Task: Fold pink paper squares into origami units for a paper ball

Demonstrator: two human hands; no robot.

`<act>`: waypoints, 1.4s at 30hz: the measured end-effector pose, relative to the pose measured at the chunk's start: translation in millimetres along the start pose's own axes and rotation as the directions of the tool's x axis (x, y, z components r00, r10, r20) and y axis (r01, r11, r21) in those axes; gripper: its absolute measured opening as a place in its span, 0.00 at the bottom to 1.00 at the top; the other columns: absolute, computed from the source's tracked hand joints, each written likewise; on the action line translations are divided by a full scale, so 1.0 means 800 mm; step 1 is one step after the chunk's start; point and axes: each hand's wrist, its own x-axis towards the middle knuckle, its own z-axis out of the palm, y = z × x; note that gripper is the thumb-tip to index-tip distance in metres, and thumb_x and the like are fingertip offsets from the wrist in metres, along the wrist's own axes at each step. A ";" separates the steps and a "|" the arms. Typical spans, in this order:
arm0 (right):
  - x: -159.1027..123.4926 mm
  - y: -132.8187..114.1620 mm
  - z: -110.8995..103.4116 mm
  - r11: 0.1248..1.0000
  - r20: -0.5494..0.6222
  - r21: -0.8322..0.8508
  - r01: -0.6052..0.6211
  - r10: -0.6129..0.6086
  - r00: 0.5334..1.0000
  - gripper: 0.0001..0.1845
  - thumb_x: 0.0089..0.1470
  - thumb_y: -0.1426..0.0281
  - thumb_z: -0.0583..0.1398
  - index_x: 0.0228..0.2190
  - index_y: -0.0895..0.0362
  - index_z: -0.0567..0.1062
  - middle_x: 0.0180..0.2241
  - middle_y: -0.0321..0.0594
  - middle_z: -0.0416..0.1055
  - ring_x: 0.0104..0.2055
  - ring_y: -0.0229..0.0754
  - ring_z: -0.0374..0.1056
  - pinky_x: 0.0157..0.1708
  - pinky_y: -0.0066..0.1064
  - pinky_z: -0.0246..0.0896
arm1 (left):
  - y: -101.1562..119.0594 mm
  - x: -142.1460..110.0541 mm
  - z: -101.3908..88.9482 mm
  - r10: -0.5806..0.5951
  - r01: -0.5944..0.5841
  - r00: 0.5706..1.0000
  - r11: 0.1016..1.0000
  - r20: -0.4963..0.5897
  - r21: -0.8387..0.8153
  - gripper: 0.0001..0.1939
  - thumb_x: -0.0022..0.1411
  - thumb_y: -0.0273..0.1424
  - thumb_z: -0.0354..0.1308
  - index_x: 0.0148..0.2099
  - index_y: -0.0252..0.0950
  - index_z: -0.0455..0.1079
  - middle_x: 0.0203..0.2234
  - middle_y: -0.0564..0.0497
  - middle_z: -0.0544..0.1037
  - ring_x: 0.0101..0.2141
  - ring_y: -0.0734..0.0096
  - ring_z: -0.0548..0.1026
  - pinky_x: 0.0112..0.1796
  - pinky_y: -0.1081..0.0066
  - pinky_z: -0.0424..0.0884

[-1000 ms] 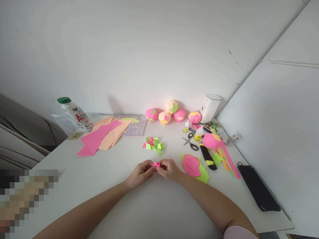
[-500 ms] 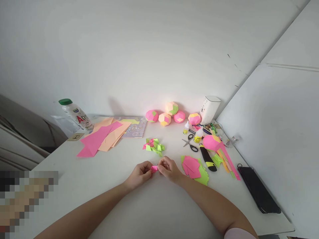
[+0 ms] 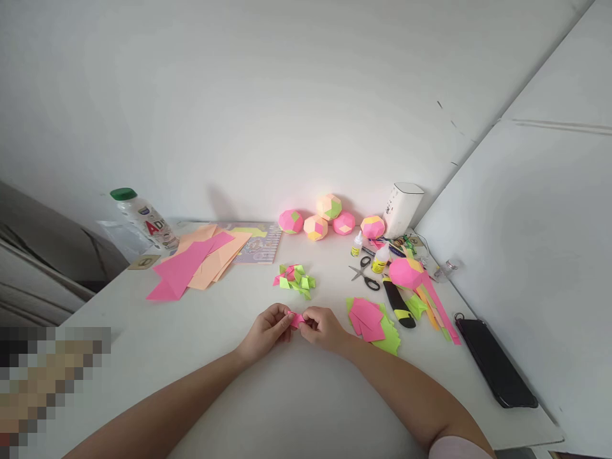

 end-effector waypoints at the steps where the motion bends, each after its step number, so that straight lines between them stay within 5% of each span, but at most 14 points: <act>1: 0.000 -0.001 0.000 1.000 0.006 -0.004 0.008 -0.008 1.000 0.11 0.51 0.67 0.55 0.21 0.59 0.66 0.19 0.31 0.56 0.19 0.31 0.50 0.18 0.23 0.45 | 0.000 0.000 0.000 -0.002 0.002 1.000 1.000 0.009 0.005 0.16 0.56 0.44 0.53 0.33 0.35 0.60 0.21 0.55 0.71 0.18 0.79 0.66 0.22 0.76 0.62; 10: 0.000 -0.003 -0.005 0.998 0.029 -0.016 0.058 -0.057 0.998 0.16 0.55 0.66 0.51 0.20 0.59 0.66 0.19 0.31 0.55 0.21 0.32 0.51 0.21 0.24 0.48 | -0.004 0.000 -0.004 -0.016 0.010 0.998 0.995 0.066 0.097 0.16 0.56 0.44 0.53 0.31 0.34 0.63 0.19 0.56 0.67 0.20 0.79 0.64 0.22 0.77 0.59; 15: 0.000 -0.001 -0.002 1.000 -0.007 0.011 0.014 -0.014 1.000 0.10 0.53 0.67 0.54 0.25 0.59 0.67 0.19 0.32 0.58 0.20 0.31 0.51 0.18 0.23 0.46 | -0.005 0.000 -0.006 -0.022 0.009 0.995 0.991 0.095 0.134 0.15 0.56 0.42 0.53 0.31 0.34 0.62 0.19 0.56 0.66 0.20 0.79 0.63 0.21 0.78 0.57; 22: 0.000 -0.001 -0.002 0.999 -0.024 0.012 0.042 -0.042 0.999 0.11 0.51 0.69 0.55 0.20 0.58 0.63 0.17 0.29 0.53 0.18 0.30 0.48 0.17 0.22 0.44 | -0.002 0.000 -0.003 -0.019 0.016 0.999 0.998 0.048 0.066 0.15 0.57 0.43 0.53 0.31 0.35 0.60 0.16 0.58 0.67 0.18 0.79 0.64 0.21 0.77 0.59; 29: -0.002 0.002 0.001 0.994 -0.055 0.020 0.110 -0.108 0.993 0.09 0.50 0.69 0.57 0.22 0.58 0.64 0.20 0.32 0.59 0.20 0.31 0.54 0.19 0.23 0.51 | 0.001 0.002 -0.001 -0.028 0.028 1.000 1.000 0.010 0.011 0.16 0.56 0.44 0.53 0.34 0.34 0.62 0.18 0.58 0.67 0.16 0.81 0.62 0.19 0.77 0.57; 34: -0.004 0.003 0.002 0.974 -0.072 -0.055 0.218 -0.221 0.973 0.01 0.50 0.72 0.57 0.29 0.57 0.68 0.24 0.35 0.65 0.23 0.33 0.59 0.21 0.24 0.56 | 0.007 0.001 0.001 -0.043 0.043 0.999 0.999 -0.014 0.003 0.16 0.57 0.44 0.52 0.36 0.34 0.62 0.18 0.58 0.66 0.16 0.81 0.60 0.19 0.77 0.55; 42: 0.000 0.008 0.004 0.907 -0.106 -0.191 0.374 -0.398 0.911 0.07 0.53 0.74 0.55 0.31 0.56 0.73 0.27 0.41 0.70 0.26 0.35 0.64 0.25 0.26 0.61 | 0.011 -0.001 0.000 -0.052 0.053 0.998 0.999 0.043 -0.010 0.16 0.58 0.44 0.51 0.39 0.35 0.63 0.19 0.57 0.66 0.18 0.80 0.60 0.21 0.76 0.56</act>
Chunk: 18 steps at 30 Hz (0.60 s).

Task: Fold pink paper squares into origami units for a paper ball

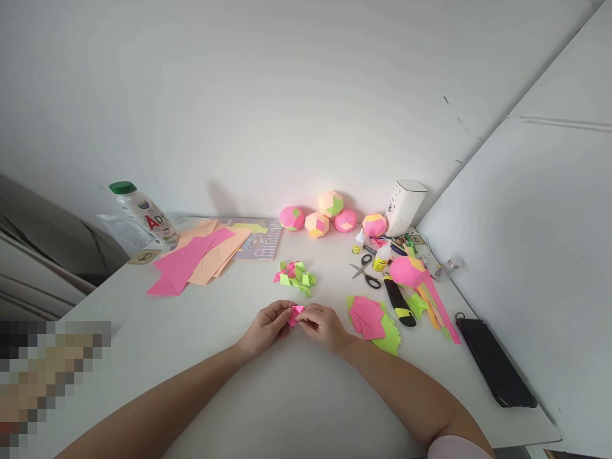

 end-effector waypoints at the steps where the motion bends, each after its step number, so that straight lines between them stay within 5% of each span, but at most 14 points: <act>1: 0.000 0.000 0.000 1.000 -0.009 -0.003 0.004 -0.004 1.000 0.07 0.53 0.74 0.55 0.30 0.57 0.73 0.27 0.41 0.69 0.26 0.35 0.64 0.25 0.27 0.61 | 0.000 0.000 0.000 0.000 0.001 1.000 1.000 0.013 -0.006 0.17 0.58 0.43 0.51 0.40 0.35 0.63 0.20 0.57 0.66 0.18 0.80 0.60 0.21 0.76 0.56; 18: 0.001 -0.005 -0.003 0.954 -0.016 0.139 -0.267 0.272 0.962 0.06 0.52 0.67 0.57 0.27 0.56 0.72 0.25 0.39 0.69 0.20 0.34 0.62 0.21 0.27 0.59 | -0.005 -0.001 -0.005 0.052 -0.059 0.990 0.997 0.130 0.050 0.13 0.59 0.35 0.50 0.45 0.34 0.64 0.27 0.52 0.70 0.21 0.80 0.62 0.23 0.76 0.58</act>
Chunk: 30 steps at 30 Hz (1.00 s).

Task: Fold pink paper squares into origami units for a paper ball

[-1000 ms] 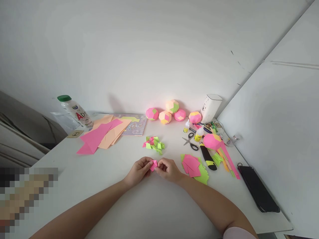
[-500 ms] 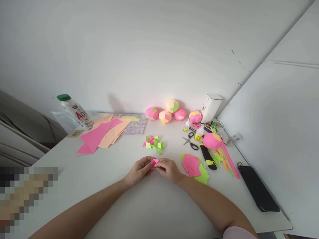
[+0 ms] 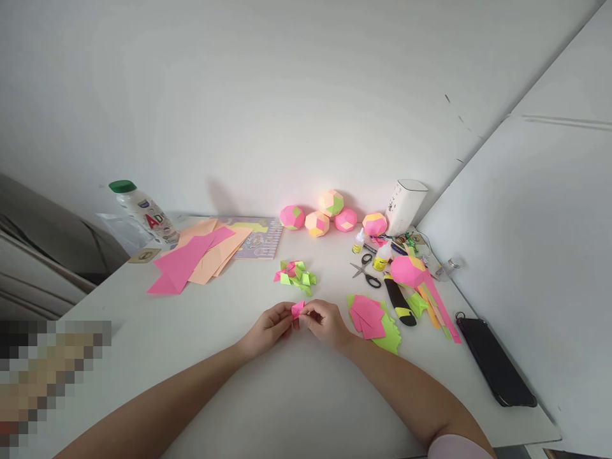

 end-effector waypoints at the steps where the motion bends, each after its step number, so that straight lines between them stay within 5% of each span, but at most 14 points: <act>1: 0.000 0.001 0.000 1.000 0.006 0.016 -0.022 0.022 1.000 0.06 0.52 0.67 0.57 0.27 0.56 0.71 0.24 0.38 0.69 0.20 0.34 0.62 0.21 0.27 0.59 | 0.000 0.000 0.000 0.003 -0.003 1.000 1.000 0.007 0.009 0.13 0.59 0.35 0.50 0.44 0.34 0.64 0.27 0.52 0.70 0.21 0.80 0.62 0.24 0.76 0.58; 12: 0.002 0.013 -0.001 0.949 0.054 0.214 -0.232 0.226 0.973 0.11 0.49 0.64 0.60 0.28 0.57 0.65 0.23 0.33 0.68 0.20 0.32 0.62 0.21 0.25 0.60 | 0.007 -0.002 0.000 -0.033 0.032 0.999 0.999 0.027 0.035 0.17 0.59 0.38 0.50 0.46 0.34 0.65 0.27 0.51 0.69 0.22 0.78 0.61 0.24 0.75 0.58; 30: 0.005 -0.003 -0.003 0.956 0.123 0.164 -0.241 0.223 0.967 0.11 0.49 0.69 0.58 0.35 0.56 0.63 0.27 0.35 0.70 0.23 0.32 0.62 0.22 0.24 0.57 | -0.001 0.000 0.004 0.006 -0.005 0.999 1.000 -0.032 0.022 0.20 0.58 0.39 0.51 0.51 0.35 0.60 0.27 0.51 0.71 0.23 0.76 0.65 0.25 0.74 0.61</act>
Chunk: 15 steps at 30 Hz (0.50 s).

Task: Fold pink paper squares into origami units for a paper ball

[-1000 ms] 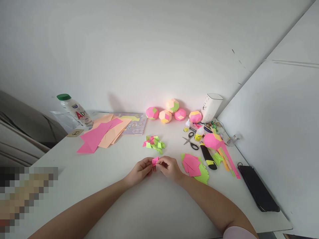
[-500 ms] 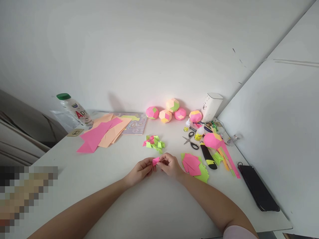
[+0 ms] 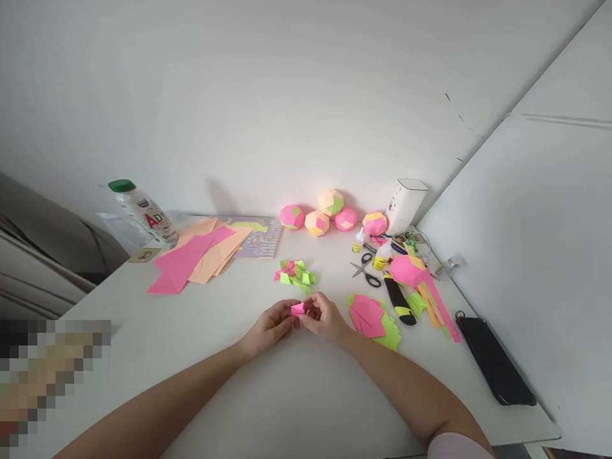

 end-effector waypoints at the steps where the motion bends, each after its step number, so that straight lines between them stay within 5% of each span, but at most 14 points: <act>1: 0.000 -0.003 0.000 0.999 0.022 -0.034 0.007 -0.006 1.000 0.08 0.50 0.69 0.58 0.34 0.57 0.65 0.26 0.35 0.70 0.23 0.32 0.62 0.22 0.24 0.57 | -0.002 0.000 0.000 0.002 -0.002 1.000 1.000 -0.007 0.008 0.21 0.58 0.39 0.51 0.52 0.35 0.59 0.27 0.51 0.71 0.23 0.76 0.65 0.25 0.74 0.61; 9: -0.001 -0.005 0.004 0.968 0.019 -0.228 0.108 -0.106 0.994 0.04 0.45 0.75 0.56 0.26 0.58 0.70 0.23 0.36 0.68 0.21 0.33 0.59 0.20 0.24 0.54 | -0.013 -0.002 0.003 0.138 -0.123 0.990 0.958 -0.042 0.258 0.17 0.58 0.32 0.49 0.50 0.37 0.60 0.23 0.54 0.70 0.25 0.73 0.68 0.28 0.73 0.64; 15: -0.003 -0.006 0.005 0.959 -0.012 -0.243 0.143 -0.151 0.988 0.05 0.40 0.79 0.54 0.22 0.58 0.68 0.19 0.33 0.63 0.20 0.32 0.56 0.19 0.23 0.51 | -0.009 -0.003 0.003 0.101 -0.103 0.995 0.965 0.019 0.240 0.17 0.58 0.30 0.48 0.51 0.36 0.60 0.25 0.53 0.73 0.28 0.72 0.69 0.31 0.72 0.64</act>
